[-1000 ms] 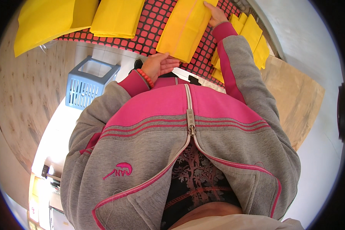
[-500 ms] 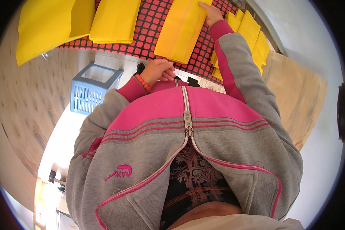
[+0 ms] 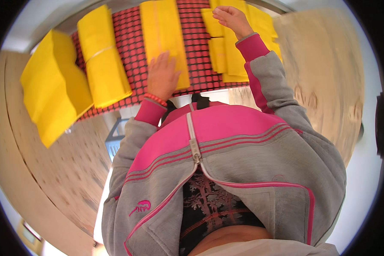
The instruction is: The person folds yellow fabric pieces into uniform stacks and secures each bundle with a white tie. The person repeatedly picks up fabric, aligns edges, and ties the bundles on a red-and-black checkered mat.
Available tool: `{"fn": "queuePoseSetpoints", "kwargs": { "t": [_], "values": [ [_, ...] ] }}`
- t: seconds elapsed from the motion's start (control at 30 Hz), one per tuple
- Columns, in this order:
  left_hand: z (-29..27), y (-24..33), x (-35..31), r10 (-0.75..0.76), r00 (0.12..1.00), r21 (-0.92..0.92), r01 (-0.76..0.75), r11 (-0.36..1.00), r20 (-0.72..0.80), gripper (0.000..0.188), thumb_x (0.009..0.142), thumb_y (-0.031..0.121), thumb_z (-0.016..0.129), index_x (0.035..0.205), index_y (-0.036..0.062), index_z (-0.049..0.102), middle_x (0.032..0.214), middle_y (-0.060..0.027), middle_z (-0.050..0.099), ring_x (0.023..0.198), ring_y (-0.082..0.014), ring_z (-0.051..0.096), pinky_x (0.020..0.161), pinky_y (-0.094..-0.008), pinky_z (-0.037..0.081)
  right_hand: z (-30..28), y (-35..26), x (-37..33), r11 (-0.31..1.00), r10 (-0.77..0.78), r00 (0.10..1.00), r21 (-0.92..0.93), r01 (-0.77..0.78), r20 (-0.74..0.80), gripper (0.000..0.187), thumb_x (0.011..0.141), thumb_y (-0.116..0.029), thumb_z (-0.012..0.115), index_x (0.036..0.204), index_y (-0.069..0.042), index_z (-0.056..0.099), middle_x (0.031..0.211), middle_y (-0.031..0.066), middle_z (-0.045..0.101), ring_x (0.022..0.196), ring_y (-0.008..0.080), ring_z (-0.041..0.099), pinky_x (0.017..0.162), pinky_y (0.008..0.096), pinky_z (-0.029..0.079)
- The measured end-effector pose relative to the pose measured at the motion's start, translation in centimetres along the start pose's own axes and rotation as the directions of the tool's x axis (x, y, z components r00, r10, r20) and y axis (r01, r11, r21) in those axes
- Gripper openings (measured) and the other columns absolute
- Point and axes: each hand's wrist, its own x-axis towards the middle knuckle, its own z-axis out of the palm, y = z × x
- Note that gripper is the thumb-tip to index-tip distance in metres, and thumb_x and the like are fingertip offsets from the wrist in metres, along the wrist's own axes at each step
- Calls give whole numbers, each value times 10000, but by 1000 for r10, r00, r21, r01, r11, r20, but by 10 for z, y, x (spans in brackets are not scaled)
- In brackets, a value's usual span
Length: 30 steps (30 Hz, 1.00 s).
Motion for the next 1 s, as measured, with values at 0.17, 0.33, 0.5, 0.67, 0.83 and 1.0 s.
{"fn": "queuePoseSetpoints", "kwargs": {
  "t": [0.17, 0.33, 0.5, 0.67, 0.83, 1.0],
  "values": [
    [13, -2, 7, -14, 973, 118, -14, 993, 231, 409, 832, 295, 646, 1140, 34, 581, 1295, -176, 522, 1208, -334, 486, 1035, -506, 338, -119, 7, -60, 993, -43, 939, 91, 79, -342, 299, 865, -234, 673, 1063, -13, 637, 920, 36, 673, 854, 121, 655, 713, 239, 493],
    [18, 15, 29, 69, 996, 33, -71, 997, 57, 374, 864, 238, 655, 1141, -6, 595, 1113, -174, 643, 1004, -302, 629, 877, -383, 487, -166, 75, -105, 995, 69, 922, 95, -35, -382, 278, 836, -252, 698, 960, -5, 673, 862, 39, 680, 770, 103, 636, 702, 245, 509],
    [60, 61, 76, -127, 904, -725, 406, 557, 409, 309, 880, 224, 628, 1030, -46, 622, 866, -101, 683, 771, -160, 666, 668, -280, 512, -144, 129, -99, 987, 7, 923, -144, -67, -384, 349, 801, -302, 713, 964, 3, 668, 847, 80, 685, 780, 167, 649, 719, 289, 518],
    [99, 84, 123, -169, 758, -653, 634, 415, 630, 286, 907, 220, 609, 1070, -15, 610, 929, -67, 662, 824, -126, 646, 724, -241, 506, -137, 134, -85, 922, -17, 924, -364, -133, -382, 318, 825, -268, 706, 971, 9, 651, 859, 71, 670, 790, 158, 634, 729, 275, 511],
    [117, 87, 138, -272, 601, -551, 798, 243, 751, 296, 882, 257, 631, 997, -16, 626, 864, -64, 674, 747, -116, 646, 647, -225, 495, -132, 131, -83, 942, 27, 933, -304, -144, -358, 330, 821, -293, 705, 952, 6, 654, 860, 85, 673, 792, 167, 638, 736, 288, 516],
    [127, 85, 147, -268, 560, -498, 825, 267, 784, 291, 841, 273, 686, 884, -13, 653, 777, -50, 666, 693, -99, 628, 602, -209, 477, -140, 130, -80, 925, 17, 948, -355, -136, -319, 334, 814, -289, 712, 962, 6, 654, 875, 89, 673, 804, 172, 640, 735, 287, 516]
  ]
}}
